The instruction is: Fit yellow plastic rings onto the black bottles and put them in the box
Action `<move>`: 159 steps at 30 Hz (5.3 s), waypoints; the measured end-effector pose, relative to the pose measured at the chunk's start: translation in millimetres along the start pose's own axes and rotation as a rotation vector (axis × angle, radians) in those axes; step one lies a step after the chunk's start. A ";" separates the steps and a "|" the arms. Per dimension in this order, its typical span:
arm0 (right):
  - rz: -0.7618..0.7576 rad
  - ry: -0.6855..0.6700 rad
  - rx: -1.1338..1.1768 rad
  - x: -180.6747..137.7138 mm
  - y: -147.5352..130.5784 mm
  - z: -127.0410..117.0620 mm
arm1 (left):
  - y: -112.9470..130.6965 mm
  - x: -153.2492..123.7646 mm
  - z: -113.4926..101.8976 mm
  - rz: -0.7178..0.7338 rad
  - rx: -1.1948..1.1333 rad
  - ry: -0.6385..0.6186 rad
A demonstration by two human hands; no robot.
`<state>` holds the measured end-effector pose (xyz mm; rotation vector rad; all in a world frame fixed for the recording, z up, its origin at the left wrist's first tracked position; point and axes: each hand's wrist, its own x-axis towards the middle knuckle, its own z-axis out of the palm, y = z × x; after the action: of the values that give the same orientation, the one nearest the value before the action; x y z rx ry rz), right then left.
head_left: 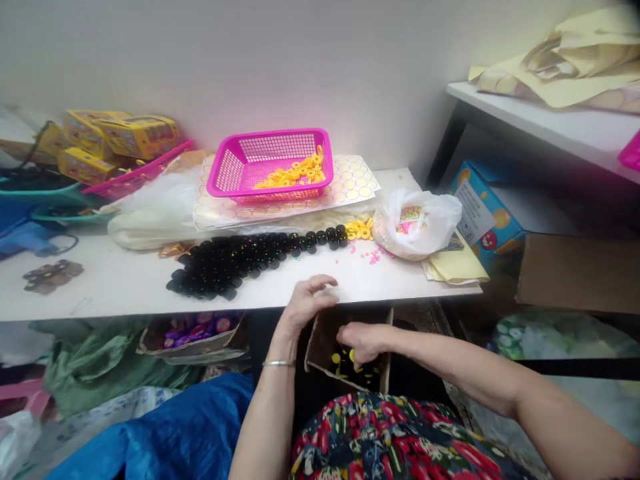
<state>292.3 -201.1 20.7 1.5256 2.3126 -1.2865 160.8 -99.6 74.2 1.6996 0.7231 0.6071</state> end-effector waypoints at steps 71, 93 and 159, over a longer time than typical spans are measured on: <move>0.052 0.885 -0.107 -12.7 39.1 -97.6 | -45.0 45.6 56.5 0.113 0.536 0.301; -0.058 0.794 -0.275 -11.9 38.9 -102.2 | -47.9 45.2 56.8 0.161 0.509 0.313; 0.333 1.141 0.053 -8.3 98.1 -145.0 | -45.5 44.8 54.4 0.133 0.485 0.324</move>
<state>425.4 -93.9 59.7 3.0308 2.2399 -0.3679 223.4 -94.4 18.5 2.1331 1.0555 0.8633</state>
